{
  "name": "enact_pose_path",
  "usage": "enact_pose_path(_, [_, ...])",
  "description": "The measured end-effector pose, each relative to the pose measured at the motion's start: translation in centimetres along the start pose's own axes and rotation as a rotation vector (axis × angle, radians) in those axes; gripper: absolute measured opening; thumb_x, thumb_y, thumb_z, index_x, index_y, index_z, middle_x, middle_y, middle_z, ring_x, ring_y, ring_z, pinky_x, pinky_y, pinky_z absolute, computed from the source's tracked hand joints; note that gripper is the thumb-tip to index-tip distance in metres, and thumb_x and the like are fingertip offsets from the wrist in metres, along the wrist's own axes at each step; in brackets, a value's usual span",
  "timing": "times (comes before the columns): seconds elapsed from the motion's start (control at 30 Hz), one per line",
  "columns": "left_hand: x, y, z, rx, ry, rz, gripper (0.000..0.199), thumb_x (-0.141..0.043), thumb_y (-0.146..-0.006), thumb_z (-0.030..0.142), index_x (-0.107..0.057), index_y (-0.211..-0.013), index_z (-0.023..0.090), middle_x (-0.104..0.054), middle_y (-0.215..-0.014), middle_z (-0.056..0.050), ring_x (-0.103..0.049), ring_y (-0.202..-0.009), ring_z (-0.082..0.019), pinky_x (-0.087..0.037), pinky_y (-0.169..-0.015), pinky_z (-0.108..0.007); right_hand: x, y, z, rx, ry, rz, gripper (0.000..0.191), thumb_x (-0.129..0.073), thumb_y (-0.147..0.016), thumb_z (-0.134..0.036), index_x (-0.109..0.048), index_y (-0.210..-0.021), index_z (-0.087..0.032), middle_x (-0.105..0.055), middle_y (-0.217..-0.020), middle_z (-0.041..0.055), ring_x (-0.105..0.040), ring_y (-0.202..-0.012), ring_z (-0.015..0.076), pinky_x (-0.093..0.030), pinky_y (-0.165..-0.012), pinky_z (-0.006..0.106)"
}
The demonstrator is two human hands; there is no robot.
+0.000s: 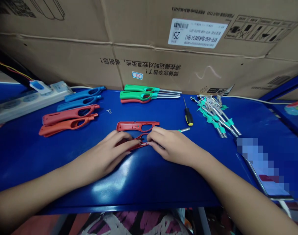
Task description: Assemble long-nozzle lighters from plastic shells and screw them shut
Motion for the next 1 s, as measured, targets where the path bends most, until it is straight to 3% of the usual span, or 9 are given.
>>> enact_pose_path(0.23, [-0.21, 0.01, 0.21, -0.004, -0.023, 0.017, 0.043, -0.047, -0.100, 0.013, -0.055, -0.140, 0.025, -0.054, -0.120, -0.012, -0.051, -0.107, -0.025, -0.053, -0.094, -0.046, -0.52, -0.03, -0.11, 0.009, 0.040, -0.006, 0.021, -0.042, -0.103, -0.024, -0.061, -0.112, -0.020, -0.064, -0.104, 0.0068, -0.063, -0.090, 0.0177, -0.047, -0.073, 0.029])
enact_pose_path(0.5, [-0.18, 0.07, 0.17, 0.021, -0.017, 0.007, 0.041, -0.048, -0.097, 0.010, -0.056, -0.136, 0.022, -0.054, -0.120, -0.013, -0.051, -0.108, -0.027, -0.053, -0.094, -0.045, -0.47, 0.09, -0.50, 0.021, -0.005, -0.023, 0.014, -0.049, -0.100, -0.025, -0.057, -0.110, -0.020, -0.063, -0.103, 0.0041, -0.061, -0.088, 0.0162, -0.045, -0.072, 0.028])
enact_pose_path(1.0, [-0.33, 0.31, 0.24, 0.002, -0.088, -0.030, 0.049, -0.048, -0.097, 0.009, -0.054, -0.142, 0.026, -0.053, -0.122, -0.012, -0.050, -0.106, -0.025, -0.053, -0.094, -0.044, 0.15, 0.26, -0.14, 0.026, 0.054, 0.011, 0.016, -0.048, -0.099, -0.021, -0.063, -0.105, -0.020, -0.064, -0.103, 0.0048, -0.064, -0.084, 0.0157, -0.046, -0.068, 0.027])
Point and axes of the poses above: each hand's wrist, its own y-axis away from the middle knuckle, its own x-axis out of the back of the hand, z = x × y, the point moved 10 cm from there along -y, towards the middle knuckle
